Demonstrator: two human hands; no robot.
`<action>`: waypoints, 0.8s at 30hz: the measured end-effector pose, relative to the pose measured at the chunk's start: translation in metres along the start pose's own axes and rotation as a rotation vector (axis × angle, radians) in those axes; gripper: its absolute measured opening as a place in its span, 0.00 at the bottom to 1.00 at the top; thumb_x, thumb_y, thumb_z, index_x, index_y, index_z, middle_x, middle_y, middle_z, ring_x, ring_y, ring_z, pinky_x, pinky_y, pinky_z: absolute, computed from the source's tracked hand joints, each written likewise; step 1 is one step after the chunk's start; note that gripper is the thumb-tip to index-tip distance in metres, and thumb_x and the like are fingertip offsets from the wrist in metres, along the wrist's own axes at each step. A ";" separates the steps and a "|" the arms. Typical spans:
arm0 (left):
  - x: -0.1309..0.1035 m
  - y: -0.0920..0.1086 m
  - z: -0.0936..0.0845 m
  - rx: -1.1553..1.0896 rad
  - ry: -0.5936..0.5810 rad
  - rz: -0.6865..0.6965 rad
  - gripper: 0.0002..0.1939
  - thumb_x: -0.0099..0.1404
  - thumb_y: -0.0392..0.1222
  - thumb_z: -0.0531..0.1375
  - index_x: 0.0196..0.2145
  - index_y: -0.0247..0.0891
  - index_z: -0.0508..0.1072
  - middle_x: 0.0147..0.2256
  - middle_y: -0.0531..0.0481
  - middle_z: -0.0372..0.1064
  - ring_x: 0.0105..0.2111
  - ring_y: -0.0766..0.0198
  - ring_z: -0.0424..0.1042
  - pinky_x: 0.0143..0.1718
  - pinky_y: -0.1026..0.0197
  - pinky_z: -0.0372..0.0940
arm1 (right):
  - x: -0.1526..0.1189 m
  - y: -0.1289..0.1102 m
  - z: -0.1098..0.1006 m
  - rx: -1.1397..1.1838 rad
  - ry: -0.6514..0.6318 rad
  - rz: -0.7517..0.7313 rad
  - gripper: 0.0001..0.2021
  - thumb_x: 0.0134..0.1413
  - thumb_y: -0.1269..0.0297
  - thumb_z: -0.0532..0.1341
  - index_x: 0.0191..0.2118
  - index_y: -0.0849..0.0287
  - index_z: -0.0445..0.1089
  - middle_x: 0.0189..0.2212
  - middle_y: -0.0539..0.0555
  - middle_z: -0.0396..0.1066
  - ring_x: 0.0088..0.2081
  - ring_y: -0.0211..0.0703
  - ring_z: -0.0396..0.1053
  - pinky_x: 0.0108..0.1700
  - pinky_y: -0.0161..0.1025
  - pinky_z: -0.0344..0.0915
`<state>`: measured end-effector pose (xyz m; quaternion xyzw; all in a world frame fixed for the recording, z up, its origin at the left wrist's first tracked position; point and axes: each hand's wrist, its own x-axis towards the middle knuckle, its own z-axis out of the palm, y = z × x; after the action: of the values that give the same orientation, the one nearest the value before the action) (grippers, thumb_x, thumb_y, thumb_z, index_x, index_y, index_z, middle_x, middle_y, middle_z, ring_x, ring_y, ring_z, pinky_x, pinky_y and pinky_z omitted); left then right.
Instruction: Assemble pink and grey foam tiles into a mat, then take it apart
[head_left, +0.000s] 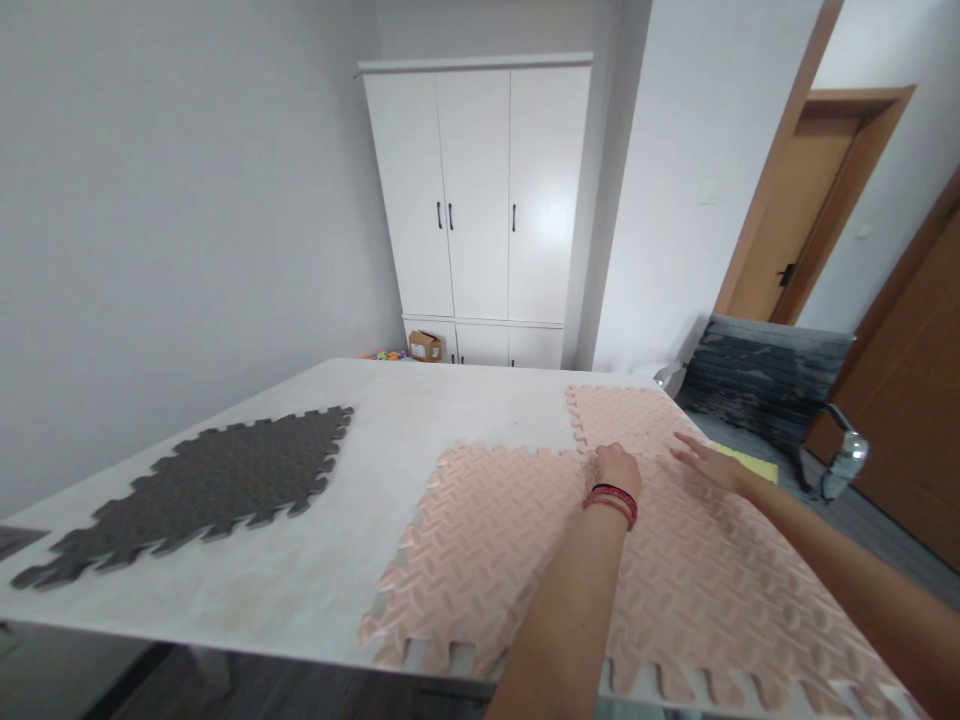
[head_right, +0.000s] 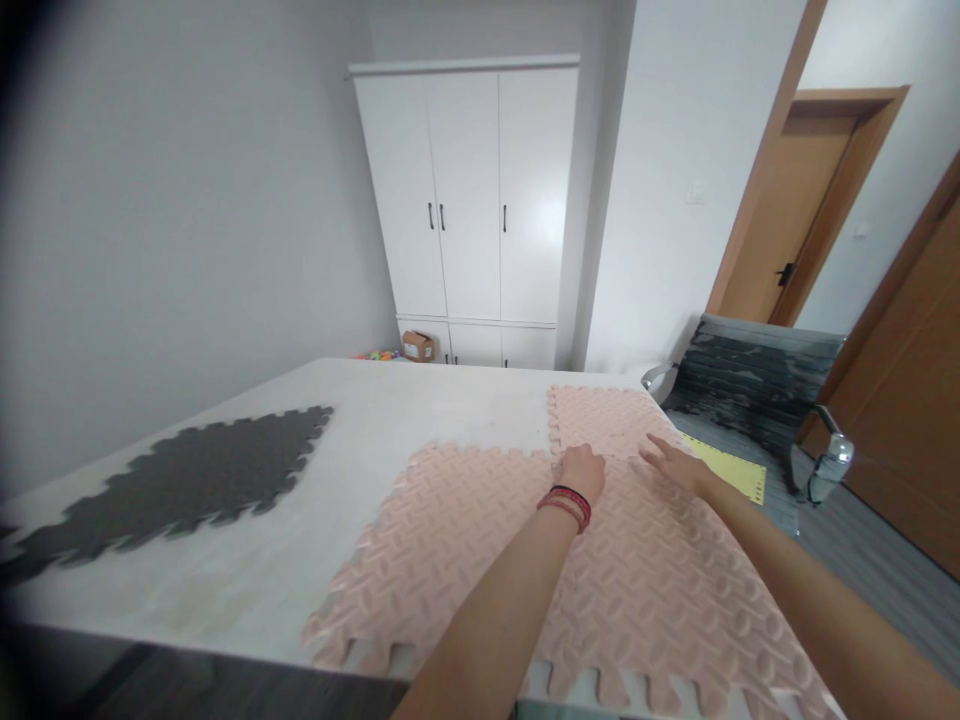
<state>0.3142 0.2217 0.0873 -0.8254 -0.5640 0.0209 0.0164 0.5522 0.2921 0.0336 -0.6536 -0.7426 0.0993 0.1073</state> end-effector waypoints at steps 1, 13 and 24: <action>0.000 0.001 0.000 0.002 -0.002 -0.005 0.18 0.66 0.46 0.57 0.50 0.36 0.67 0.49 0.44 0.66 0.46 0.58 0.69 0.45 0.49 0.68 | 0.006 0.002 -0.003 0.000 0.011 0.026 0.29 0.59 0.51 0.49 0.62 0.60 0.58 0.60 0.58 0.58 0.58 0.51 0.60 0.60 0.48 0.56; 0.011 0.012 0.007 -0.033 0.067 -0.032 0.14 0.68 0.33 0.50 0.47 0.33 0.72 0.47 0.37 0.69 0.48 0.54 0.67 0.47 0.46 0.62 | 0.016 0.065 0.018 -0.104 0.127 0.052 0.25 0.52 0.64 0.49 0.54 0.65 0.68 0.54 0.60 0.66 0.53 0.52 0.66 0.57 0.45 0.60; 0.006 0.019 0.003 -0.098 0.101 -0.021 0.21 0.64 0.27 0.46 0.49 0.31 0.72 0.43 0.29 0.70 0.45 0.49 0.70 0.41 0.49 0.62 | -0.003 0.032 0.003 -0.265 0.001 0.040 0.24 0.58 0.59 0.47 0.55 0.62 0.66 0.51 0.62 0.68 0.52 0.54 0.66 0.52 0.46 0.62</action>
<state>0.3333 0.2201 0.0836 -0.8191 -0.5715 -0.0488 0.0046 0.5818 0.2933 0.0220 -0.6770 -0.7358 0.0020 0.0185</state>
